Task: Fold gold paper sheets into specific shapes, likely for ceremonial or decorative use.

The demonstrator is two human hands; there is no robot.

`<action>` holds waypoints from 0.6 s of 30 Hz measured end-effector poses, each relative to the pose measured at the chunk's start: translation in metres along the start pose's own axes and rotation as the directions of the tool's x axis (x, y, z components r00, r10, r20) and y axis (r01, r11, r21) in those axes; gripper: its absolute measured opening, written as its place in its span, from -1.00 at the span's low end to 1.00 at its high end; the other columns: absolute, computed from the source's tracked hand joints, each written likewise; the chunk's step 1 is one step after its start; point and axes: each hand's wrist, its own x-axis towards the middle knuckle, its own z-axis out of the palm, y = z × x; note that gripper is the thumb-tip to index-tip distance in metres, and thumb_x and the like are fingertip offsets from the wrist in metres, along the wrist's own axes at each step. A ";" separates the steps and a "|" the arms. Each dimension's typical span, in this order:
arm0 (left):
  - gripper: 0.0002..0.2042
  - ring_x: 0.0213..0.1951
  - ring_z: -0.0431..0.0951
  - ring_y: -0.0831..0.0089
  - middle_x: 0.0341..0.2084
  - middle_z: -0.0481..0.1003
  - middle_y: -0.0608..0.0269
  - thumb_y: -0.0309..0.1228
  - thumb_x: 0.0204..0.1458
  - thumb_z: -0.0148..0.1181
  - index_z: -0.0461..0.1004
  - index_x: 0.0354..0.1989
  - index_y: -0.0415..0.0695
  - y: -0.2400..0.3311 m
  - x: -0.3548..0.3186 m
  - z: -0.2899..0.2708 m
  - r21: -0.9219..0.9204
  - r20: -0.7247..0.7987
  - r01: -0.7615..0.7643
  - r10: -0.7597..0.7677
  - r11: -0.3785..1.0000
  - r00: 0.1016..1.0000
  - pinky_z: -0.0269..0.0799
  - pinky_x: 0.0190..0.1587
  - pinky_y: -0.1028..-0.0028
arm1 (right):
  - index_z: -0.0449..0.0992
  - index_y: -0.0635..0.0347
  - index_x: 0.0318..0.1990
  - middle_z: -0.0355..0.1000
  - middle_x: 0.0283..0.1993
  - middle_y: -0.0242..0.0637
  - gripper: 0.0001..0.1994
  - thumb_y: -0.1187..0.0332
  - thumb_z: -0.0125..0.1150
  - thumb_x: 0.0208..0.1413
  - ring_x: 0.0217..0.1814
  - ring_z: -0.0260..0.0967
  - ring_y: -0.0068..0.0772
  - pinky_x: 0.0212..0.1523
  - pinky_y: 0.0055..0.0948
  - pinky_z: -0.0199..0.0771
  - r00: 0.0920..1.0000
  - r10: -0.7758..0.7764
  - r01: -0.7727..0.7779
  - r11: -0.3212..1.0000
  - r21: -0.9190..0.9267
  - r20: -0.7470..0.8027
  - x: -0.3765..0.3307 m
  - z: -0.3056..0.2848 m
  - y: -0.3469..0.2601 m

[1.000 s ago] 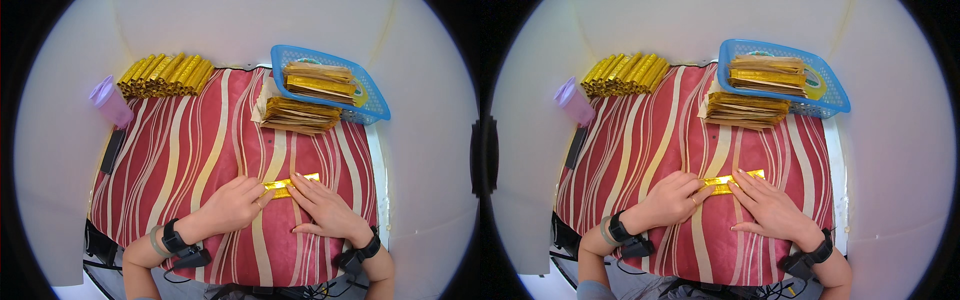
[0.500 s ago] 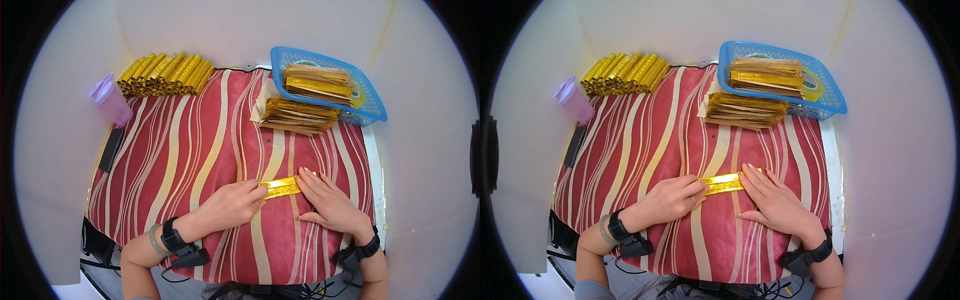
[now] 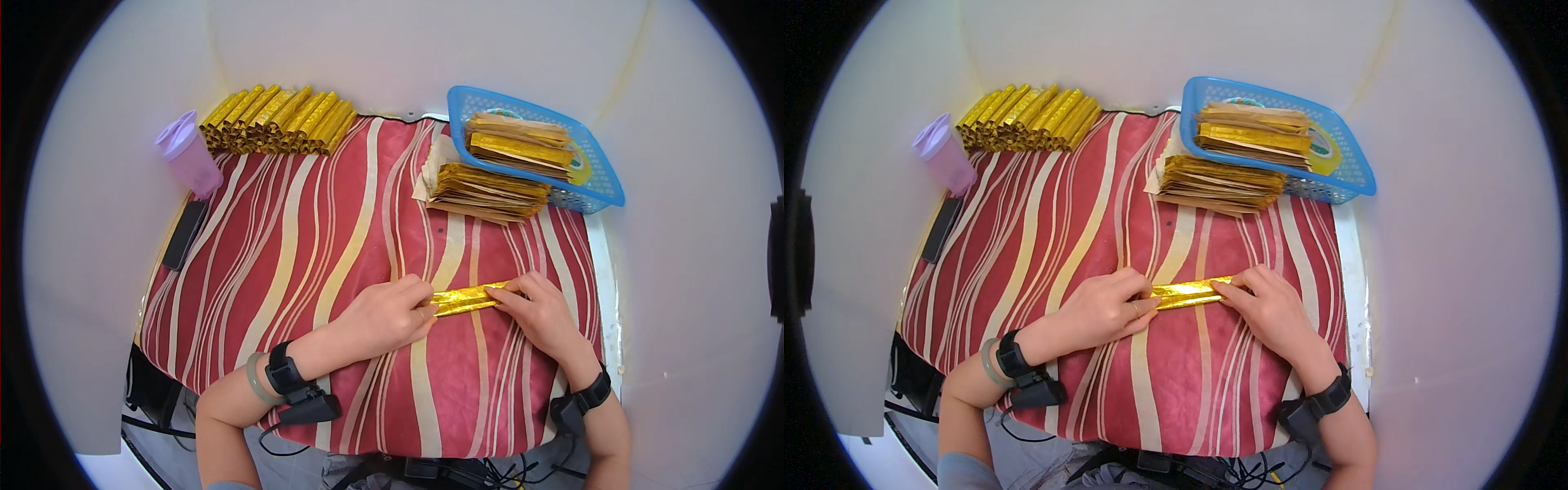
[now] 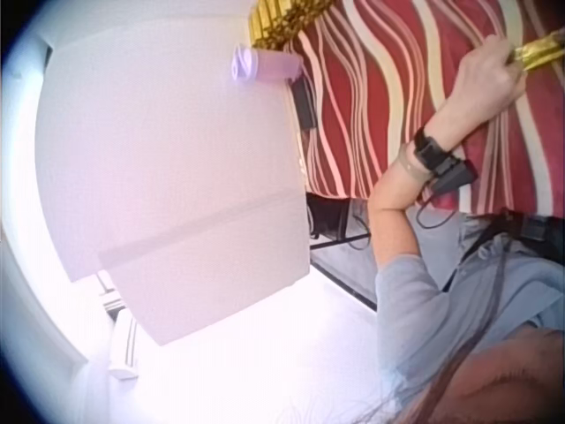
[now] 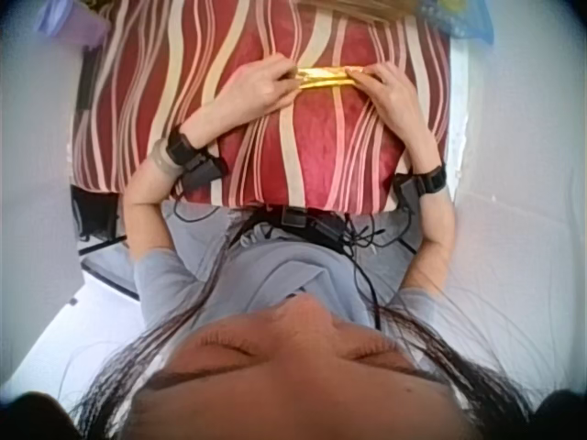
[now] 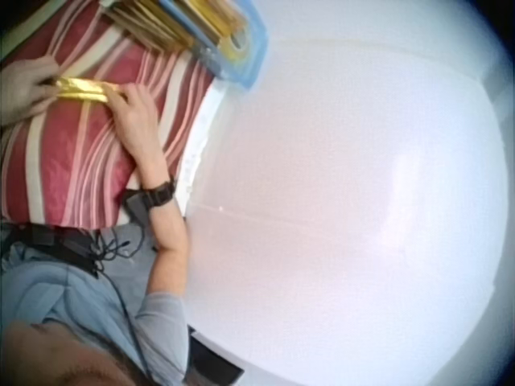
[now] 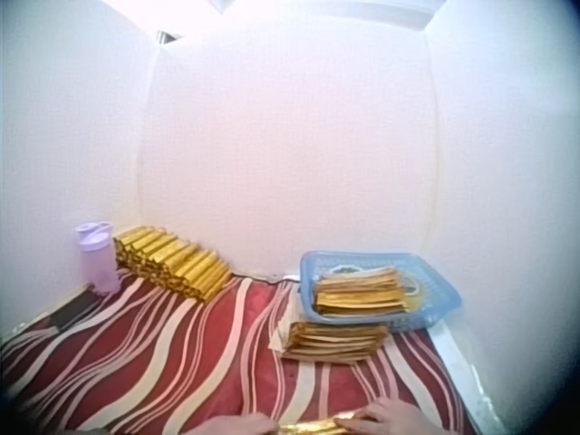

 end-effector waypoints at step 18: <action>-0.85 -0.18 0.41 0.25 -0.25 0.37 0.16 -0.49 0.02 0.25 0.50 -0.24 -0.21 -0.016 0.003 0.006 -0.307 0.041 0.375 -0.381 0.875 0.924 0.34 -0.13 0.35 | 0.42 0.22 -0.23 0.30 -0.26 -0.22 -0.85 0.43 0.23 0.07 -0.16 0.27 -0.18 -0.13 -0.30 0.29 0.987 0.131 -0.157 0.914 0.374 0.094 0.018 0.003 0.029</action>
